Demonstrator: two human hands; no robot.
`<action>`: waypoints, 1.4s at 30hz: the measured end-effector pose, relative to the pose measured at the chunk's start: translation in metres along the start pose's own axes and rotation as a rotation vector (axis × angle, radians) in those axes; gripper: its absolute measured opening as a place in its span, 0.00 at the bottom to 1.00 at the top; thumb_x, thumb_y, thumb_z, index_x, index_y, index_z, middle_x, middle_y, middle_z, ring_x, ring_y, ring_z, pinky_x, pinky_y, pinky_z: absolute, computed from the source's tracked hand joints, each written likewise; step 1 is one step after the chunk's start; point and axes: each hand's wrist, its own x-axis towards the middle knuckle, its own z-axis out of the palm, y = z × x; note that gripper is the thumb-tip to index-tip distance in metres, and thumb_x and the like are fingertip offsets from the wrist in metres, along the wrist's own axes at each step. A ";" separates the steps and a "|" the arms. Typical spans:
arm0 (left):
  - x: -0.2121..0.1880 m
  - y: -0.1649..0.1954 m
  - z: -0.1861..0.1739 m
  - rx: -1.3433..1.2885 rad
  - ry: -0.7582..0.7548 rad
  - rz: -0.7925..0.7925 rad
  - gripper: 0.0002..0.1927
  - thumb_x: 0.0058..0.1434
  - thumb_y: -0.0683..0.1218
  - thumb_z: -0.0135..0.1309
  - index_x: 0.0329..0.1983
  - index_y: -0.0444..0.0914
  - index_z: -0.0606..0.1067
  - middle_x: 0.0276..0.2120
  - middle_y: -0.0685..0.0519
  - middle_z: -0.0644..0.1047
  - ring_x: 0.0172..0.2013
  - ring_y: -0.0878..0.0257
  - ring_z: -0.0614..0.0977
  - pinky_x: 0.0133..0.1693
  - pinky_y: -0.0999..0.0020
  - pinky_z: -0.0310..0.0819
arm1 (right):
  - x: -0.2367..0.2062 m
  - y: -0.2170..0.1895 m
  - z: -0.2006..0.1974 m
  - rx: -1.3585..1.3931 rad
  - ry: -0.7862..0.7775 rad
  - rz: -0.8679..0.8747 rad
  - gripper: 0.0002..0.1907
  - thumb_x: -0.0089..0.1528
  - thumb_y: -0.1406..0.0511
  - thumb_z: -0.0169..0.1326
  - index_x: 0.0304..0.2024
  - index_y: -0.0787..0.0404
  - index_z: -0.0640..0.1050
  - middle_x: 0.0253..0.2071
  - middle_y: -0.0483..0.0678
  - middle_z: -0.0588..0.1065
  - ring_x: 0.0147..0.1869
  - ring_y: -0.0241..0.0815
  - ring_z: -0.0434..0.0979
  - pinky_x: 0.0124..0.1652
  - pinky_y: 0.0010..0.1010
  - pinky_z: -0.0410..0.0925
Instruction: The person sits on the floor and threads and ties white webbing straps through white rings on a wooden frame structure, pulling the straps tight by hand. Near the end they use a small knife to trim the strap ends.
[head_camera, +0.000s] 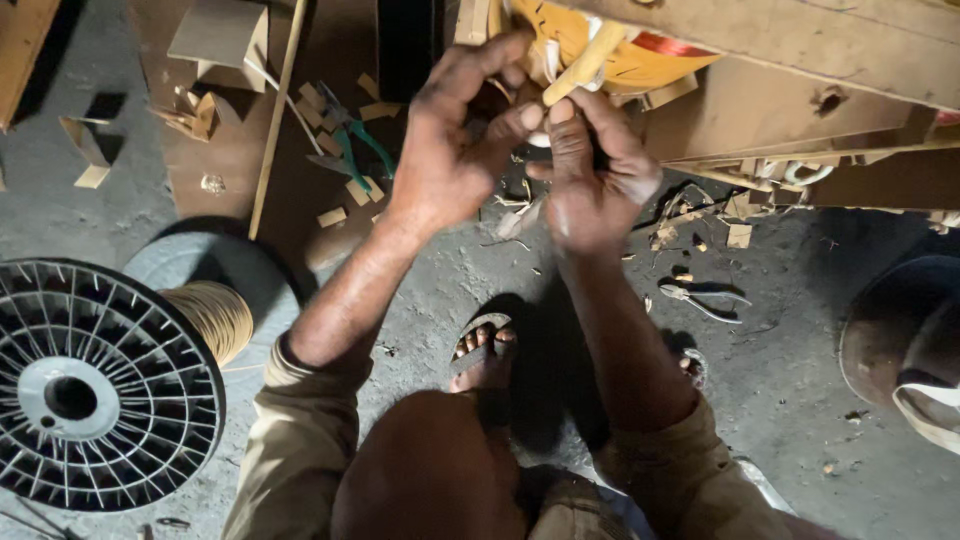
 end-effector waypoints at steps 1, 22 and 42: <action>0.002 0.000 -0.003 0.011 -0.012 0.026 0.24 0.70 0.37 0.62 0.68 0.33 0.69 0.52 0.50 0.75 0.51 0.64 0.81 0.55 0.71 0.83 | -0.001 0.001 0.001 -0.057 -0.057 -0.019 0.12 0.73 0.71 0.55 0.58 0.68 0.78 0.50 0.51 0.78 0.41 0.35 0.82 0.31 0.24 0.78; -0.036 0.033 -0.023 0.365 -0.116 -0.081 0.04 0.68 0.39 0.56 0.39 0.32 0.76 0.31 0.47 0.77 0.31 0.57 0.79 0.33 0.60 0.71 | -0.048 0.029 -0.026 0.107 -0.156 0.443 0.15 0.73 0.63 0.51 0.53 0.69 0.78 0.30 0.42 0.71 0.30 0.30 0.70 0.34 0.32 0.78; -0.058 0.007 0.020 -0.241 -0.063 -0.262 0.07 0.78 0.38 0.49 0.41 0.31 0.71 0.31 0.50 0.76 0.33 0.63 0.75 0.37 0.63 0.70 | -0.028 -0.009 -0.049 -0.257 -0.579 -0.040 0.14 0.72 0.61 0.51 0.44 0.66 0.78 0.42 0.47 0.78 0.46 0.40 0.78 0.48 0.35 0.72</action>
